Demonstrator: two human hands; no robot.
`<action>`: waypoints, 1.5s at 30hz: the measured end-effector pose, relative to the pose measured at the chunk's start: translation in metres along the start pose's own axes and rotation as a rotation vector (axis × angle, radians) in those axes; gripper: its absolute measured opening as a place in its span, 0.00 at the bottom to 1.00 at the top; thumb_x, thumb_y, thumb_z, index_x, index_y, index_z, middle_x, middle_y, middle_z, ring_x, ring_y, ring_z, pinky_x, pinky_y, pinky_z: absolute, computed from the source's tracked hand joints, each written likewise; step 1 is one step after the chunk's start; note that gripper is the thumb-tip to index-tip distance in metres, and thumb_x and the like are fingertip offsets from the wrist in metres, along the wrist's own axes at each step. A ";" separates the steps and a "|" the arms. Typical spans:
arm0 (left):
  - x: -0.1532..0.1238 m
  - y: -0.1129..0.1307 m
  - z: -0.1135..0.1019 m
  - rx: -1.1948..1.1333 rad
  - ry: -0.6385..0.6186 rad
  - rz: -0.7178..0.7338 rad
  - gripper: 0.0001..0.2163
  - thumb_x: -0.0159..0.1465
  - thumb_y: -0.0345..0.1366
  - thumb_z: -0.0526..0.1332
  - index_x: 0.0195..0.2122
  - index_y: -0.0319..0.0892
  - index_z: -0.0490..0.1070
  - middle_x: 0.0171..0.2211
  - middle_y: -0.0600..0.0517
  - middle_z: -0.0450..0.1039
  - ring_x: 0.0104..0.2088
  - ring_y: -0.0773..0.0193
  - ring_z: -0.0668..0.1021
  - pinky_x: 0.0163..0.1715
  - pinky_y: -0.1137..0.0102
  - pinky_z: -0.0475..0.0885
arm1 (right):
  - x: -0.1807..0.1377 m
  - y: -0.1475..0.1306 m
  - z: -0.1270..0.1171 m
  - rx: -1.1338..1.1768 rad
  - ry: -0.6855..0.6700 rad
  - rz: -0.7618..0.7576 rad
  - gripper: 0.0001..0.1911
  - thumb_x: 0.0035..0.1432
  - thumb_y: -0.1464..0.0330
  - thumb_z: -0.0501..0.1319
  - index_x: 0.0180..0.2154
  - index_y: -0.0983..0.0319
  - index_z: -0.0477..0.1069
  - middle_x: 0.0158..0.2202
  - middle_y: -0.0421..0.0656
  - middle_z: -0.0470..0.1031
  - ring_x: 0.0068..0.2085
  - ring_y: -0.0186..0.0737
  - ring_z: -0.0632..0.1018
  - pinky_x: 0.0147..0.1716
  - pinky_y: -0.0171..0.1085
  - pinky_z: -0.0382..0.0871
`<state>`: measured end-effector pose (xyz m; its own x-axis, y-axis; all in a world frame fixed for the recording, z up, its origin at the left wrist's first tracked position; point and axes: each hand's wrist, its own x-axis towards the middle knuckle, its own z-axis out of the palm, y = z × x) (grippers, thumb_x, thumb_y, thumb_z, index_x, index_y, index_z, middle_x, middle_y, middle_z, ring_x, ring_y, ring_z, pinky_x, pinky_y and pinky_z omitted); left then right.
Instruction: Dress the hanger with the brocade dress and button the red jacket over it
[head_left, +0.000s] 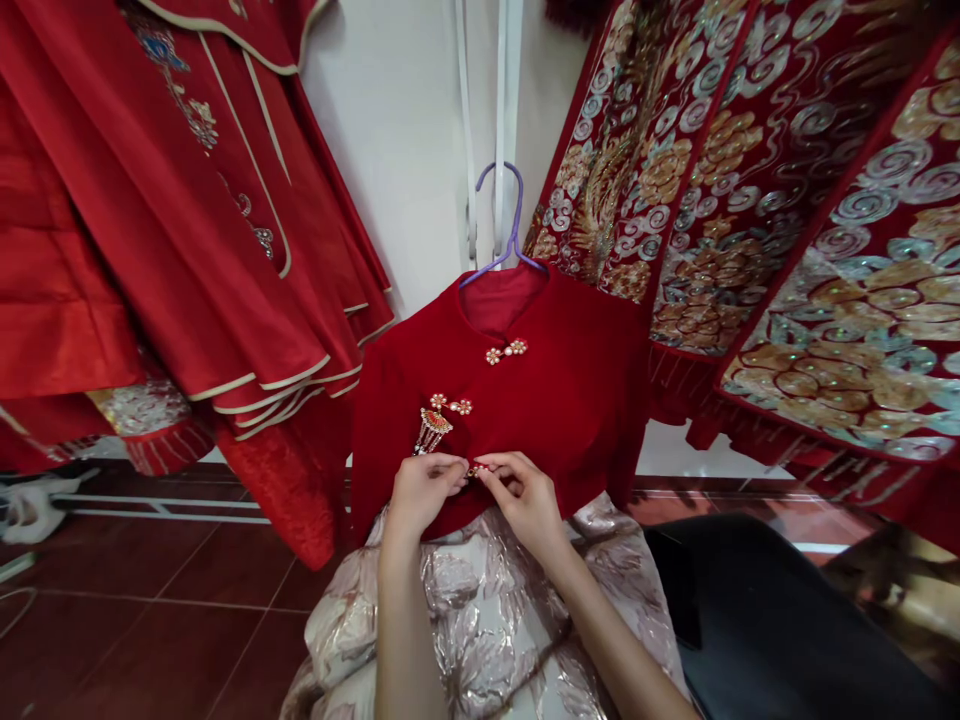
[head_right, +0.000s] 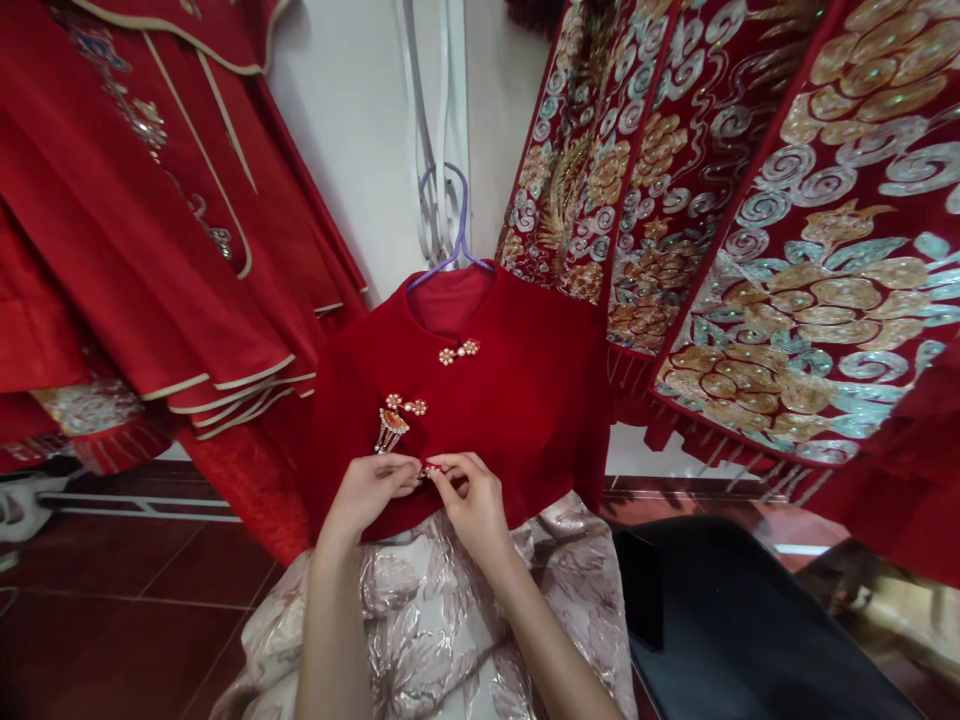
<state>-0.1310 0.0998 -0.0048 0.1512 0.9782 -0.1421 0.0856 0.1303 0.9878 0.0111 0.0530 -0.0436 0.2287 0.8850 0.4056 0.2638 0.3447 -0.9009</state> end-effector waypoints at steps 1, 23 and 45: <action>0.000 0.000 0.000 -0.009 -0.003 0.000 0.02 0.55 0.28 0.64 0.28 0.34 0.76 0.24 0.50 0.77 0.26 0.67 0.79 0.32 0.73 0.76 | 0.000 0.001 0.000 0.032 -0.012 0.018 0.11 0.58 0.63 0.60 0.40 0.61 0.76 0.38 0.45 0.74 0.35 0.35 0.76 0.29 0.30 0.70; 0.002 -0.008 0.001 0.190 -0.042 0.183 0.06 0.49 0.29 0.66 0.29 0.35 0.77 0.31 0.45 0.80 0.32 0.61 0.80 0.40 0.67 0.75 | -0.003 0.010 0.009 0.136 0.032 0.014 0.12 0.59 0.62 0.60 0.42 0.61 0.74 0.42 0.46 0.71 0.36 0.35 0.79 0.37 0.34 0.77; -0.001 -0.011 -0.005 0.170 -0.116 0.198 0.06 0.49 0.33 0.67 0.28 0.37 0.77 0.29 0.47 0.79 0.32 0.62 0.80 0.38 0.68 0.74 | -0.004 0.003 0.007 -0.015 0.050 -0.018 0.13 0.59 0.59 0.58 0.38 0.61 0.73 0.39 0.46 0.72 0.33 0.35 0.77 0.28 0.32 0.75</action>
<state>-0.1368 0.0983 -0.0151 0.2919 0.9558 0.0369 0.2055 -0.1003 0.9735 0.0040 0.0526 -0.0487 0.2700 0.8620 0.4291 0.2825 0.3551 -0.8911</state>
